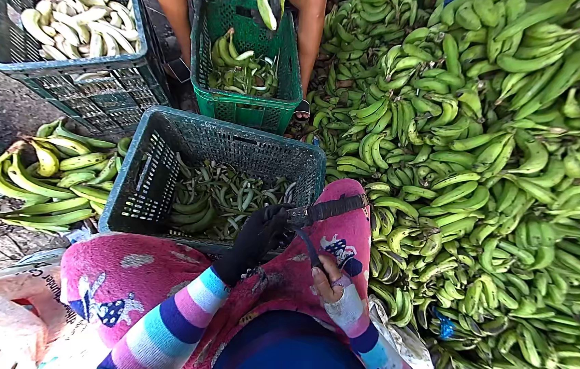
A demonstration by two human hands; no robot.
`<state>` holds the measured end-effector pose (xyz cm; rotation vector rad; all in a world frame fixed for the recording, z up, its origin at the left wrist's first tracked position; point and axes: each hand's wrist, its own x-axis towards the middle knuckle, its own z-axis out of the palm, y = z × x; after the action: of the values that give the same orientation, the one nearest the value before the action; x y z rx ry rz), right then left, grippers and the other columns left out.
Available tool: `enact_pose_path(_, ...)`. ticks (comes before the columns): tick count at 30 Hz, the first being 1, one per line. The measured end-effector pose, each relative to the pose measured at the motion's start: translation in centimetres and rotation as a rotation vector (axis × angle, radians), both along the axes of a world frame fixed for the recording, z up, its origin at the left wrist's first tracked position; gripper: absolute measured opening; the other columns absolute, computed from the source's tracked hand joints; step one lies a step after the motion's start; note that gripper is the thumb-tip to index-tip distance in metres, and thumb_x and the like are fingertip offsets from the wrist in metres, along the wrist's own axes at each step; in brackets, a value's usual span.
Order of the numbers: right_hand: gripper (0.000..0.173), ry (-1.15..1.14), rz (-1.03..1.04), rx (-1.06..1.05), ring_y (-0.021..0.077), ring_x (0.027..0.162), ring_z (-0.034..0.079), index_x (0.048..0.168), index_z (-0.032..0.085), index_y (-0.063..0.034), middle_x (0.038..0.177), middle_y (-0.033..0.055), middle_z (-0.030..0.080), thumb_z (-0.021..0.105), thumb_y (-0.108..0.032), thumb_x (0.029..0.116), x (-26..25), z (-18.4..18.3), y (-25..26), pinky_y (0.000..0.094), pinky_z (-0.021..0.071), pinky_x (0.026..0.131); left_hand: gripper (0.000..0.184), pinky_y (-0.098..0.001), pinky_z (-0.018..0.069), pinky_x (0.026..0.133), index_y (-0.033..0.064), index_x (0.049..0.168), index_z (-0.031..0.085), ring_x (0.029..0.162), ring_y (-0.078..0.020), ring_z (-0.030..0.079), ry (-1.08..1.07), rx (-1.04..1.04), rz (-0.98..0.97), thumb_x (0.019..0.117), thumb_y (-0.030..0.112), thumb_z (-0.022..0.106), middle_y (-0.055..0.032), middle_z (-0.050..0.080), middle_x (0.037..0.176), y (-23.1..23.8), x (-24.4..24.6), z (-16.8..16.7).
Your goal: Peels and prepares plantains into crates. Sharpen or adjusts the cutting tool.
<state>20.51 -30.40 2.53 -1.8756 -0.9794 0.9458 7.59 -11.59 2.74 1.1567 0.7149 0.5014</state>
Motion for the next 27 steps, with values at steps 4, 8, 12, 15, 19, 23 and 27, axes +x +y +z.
enact_pose_path(4, 0.036, -0.014, 0.008, 0.026, 0.0021, 0.056, 0.051, 0.128, 0.06, 0.0052, 0.074, -0.0005, 0.059, 0.052, -0.019, 0.1031, -0.3, -0.3, -0.2, 0.0222, 0.0482, 0.054, 0.027, -0.0226, 0.0552, 0.06, 0.0032, 0.123, 0.062, 0.062, -0.0052, 0.061, 0.007, -0.007, -0.008, 0.1067, 0.019, 0.047, 0.0015, 0.063, 0.076, 0.2, -0.1, 0.0)
enact_pose_path(8, 0.037, -0.005, -0.012, 0.029, 0.0009, 0.055, 0.051, 0.129, 0.058, 0.0056, 0.072, -0.0023, 0.058, 0.052, -0.019, 0.1029, 0.0, -0.2, 0.2, 0.0214, 0.0483, 0.053, 0.029, -0.0221, 0.0557, 0.061, 0.0033, 0.125, 0.063, 0.062, -0.005, 0.062, 0.011, -0.018, -0.013, 0.1073, 0.019, 0.047, 0.001, 0.065, 0.076, 0.2, 0.0, 0.3)
enact_pose_path(12, 0.037, 0.005, 0.032, 0.019, 0.0005, 0.057, 0.052, 0.129, 0.059, 0.005, 0.076, -0.002, 0.06, 0.052, -0.019, 0.1029, -0.2, -0.1, 0.2, 0.0208, 0.0488, 0.056, 0.026, -0.023, 0.0545, 0.061, 0.0043, 0.119, 0.064, 0.062, -0.0054, 0.061, 0.023, -0.002, 0.0, 0.106, 0.019, 0.047, 0.0019, 0.062, 0.075, 0.3, -0.1, -0.1)
enact_pose_path(15, 0.038, -0.003, 0.008, 0.026, 0.0016, 0.057, 0.051, 0.13, 0.059, 0.0058, 0.075, -0.0012, 0.059, 0.052, -0.019, 0.1028, -0.1, -0.1, 0.5, 0.0224, 0.0486, 0.055, 0.027, -0.0233, 0.0544, 0.061, 0.0035, 0.121, 0.064, 0.062, -0.0056, 0.061, 0.048, -0.007, 0.001, 0.1067, 0.02, 0.048, 0.0009, 0.064, 0.076, 0.4, -0.1, -0.1)
enact_pose_path(19, 0.037, -0.001, 0.059, 0.02, 0.0002, 0.057, 0.051, 0.128, 0.06, 0.0053, 0.076, -0.0017, 0.059, 0.052, -0.02, 0.1026, 0.3, 0.1, 0.8, 0.021, 0.048, 0.055, 0.023, -0.0227, 0.0528, 0.058, 0.0029, 0.117, 0.065, 0.06, -0.0054, 0.058, 0.048, -0.049, 0.022, 0.106, 0.016, 0.049, 0.0017, 0.06, 0.072, 0.5, -0.1, 0.1)
enact_pose_path(23, 0.035, -0.011, 0.088, 0.019, 0.0001, 0.058, 0.051, 0.126, 0.06, 0.0052, 0.077, -0.0008, 0.059, 0.053, -0.02, 0.1026, 0.1, 0.1, 0.9, 0.0206, 0.0478, 0.056, 0.026, -0.0226, 0.0538, 0.058, 0.0028, 0.123, 0.064, 0.06, -0.0061, 0.06, 0.037, -0.082, 0.025, 0.1068, 0.016, 0.048, -0.0001, 0.063, 0.075, 0.5, -0.1, 0.4)
enact_pose_path(27, 0.036, -0.026, 0.064, 0.027, 0.0005, 0.057, 0.051, 0.127, 0.061, 0.0053, 0.078, -0.0001, 0.061, 0.053, -0.019, 0.1022, 0.5, 0.0, 1.3, 0.0211, 0.0481, 0.056, 0.027, -0.0232, 0.0536, 0.057, 0.0023, 0.123, 0.064, 0.059, -0.0073, 0.06, 0.034, -0.092, 0.001, 0.1072, 0.017, 0.047, -0.0017, 0.064, 0.075, 0.8, -0.2, 0.3)
